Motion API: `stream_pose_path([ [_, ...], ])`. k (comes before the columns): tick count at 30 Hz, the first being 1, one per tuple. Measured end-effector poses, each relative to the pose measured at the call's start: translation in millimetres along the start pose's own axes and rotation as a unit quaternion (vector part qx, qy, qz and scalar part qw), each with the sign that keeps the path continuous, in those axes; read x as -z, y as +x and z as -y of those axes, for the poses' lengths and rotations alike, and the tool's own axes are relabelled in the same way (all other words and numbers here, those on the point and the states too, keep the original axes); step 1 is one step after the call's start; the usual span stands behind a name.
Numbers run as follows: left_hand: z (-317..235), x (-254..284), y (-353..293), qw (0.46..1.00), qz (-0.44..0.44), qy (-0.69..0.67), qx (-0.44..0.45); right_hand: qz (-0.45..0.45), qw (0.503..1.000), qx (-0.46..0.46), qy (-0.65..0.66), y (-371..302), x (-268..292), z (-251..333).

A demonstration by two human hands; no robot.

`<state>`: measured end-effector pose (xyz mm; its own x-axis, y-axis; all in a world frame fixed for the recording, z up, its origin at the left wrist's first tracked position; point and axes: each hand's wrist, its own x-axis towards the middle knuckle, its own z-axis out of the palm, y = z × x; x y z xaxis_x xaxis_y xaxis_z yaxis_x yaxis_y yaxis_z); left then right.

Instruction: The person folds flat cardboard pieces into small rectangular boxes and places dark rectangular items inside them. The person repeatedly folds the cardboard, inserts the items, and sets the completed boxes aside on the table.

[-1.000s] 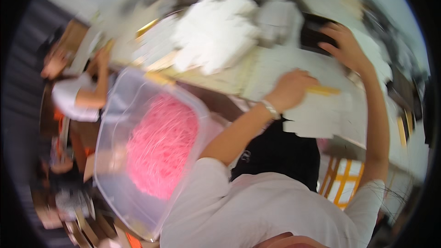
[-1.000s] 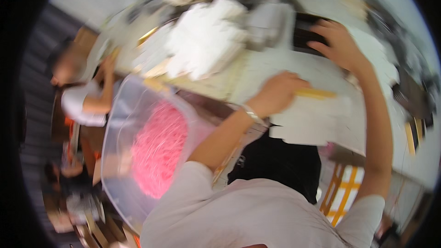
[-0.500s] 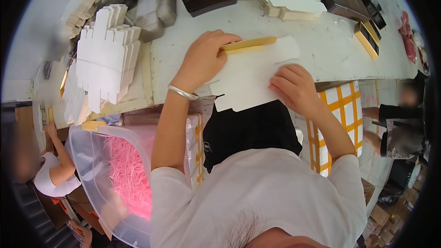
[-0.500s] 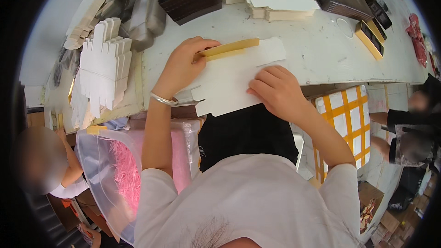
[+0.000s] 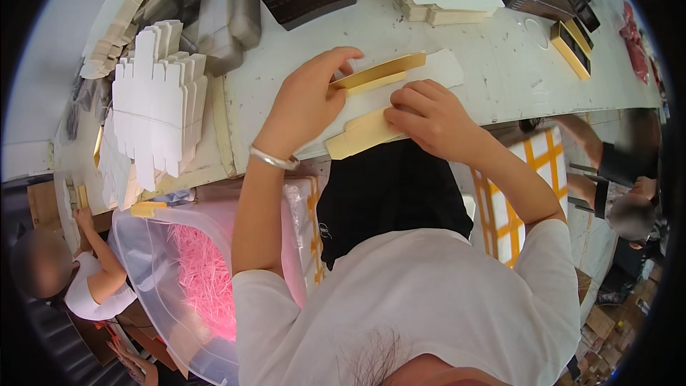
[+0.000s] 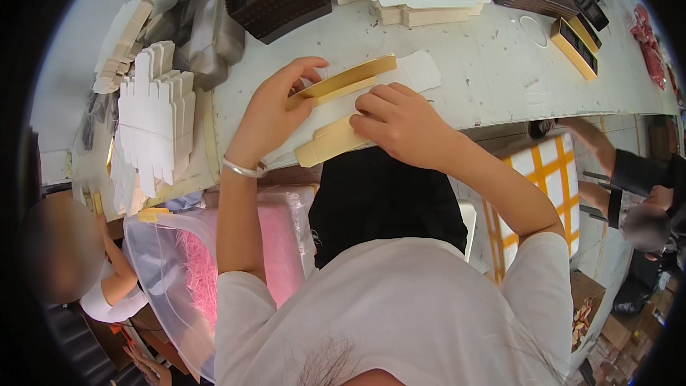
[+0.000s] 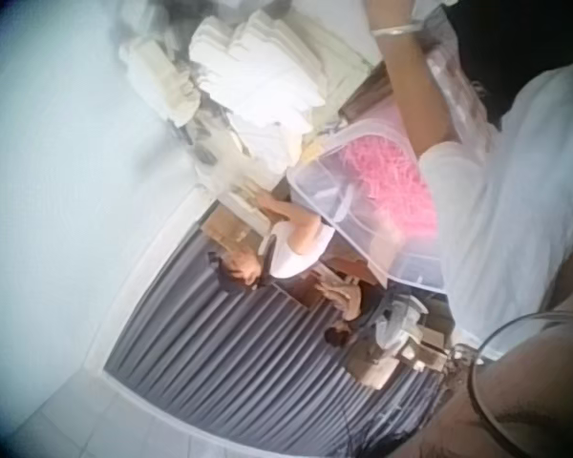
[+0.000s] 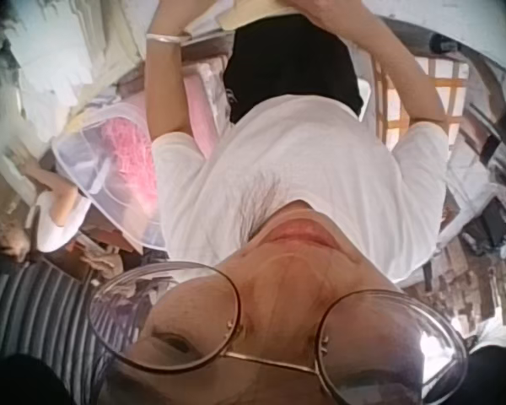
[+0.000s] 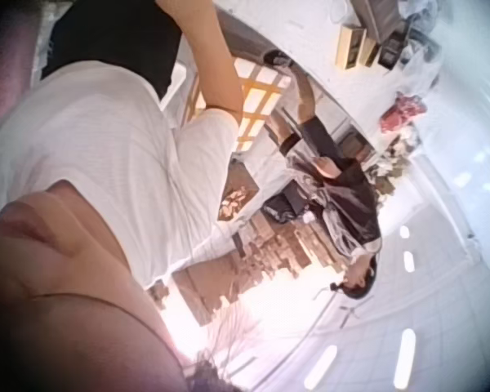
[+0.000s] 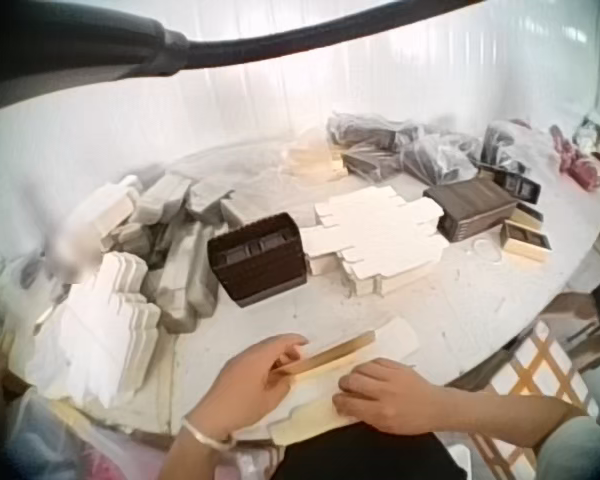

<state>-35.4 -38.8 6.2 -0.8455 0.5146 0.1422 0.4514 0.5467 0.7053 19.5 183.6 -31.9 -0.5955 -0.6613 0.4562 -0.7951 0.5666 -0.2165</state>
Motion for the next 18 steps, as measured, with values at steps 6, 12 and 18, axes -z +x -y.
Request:
stream_pose_path([
  [6, -43, -31, -52, 0.969, -0.123, 0.166, -0.137, -0.017, 1.0, -0.021, -0.012, -20, 8, 17],
  [12, -27, -47, -64, 0.979, -0.113, 0.141, -0.091, 0.072, 0.988, -0.108, 0.08, -1, 24, 22],
  [18, -43, -33, -53, 0.961, -0.213, 0.135, -0.116, 0.157, 0.962, -0.181, 0.131, 33, 30, 3],
])
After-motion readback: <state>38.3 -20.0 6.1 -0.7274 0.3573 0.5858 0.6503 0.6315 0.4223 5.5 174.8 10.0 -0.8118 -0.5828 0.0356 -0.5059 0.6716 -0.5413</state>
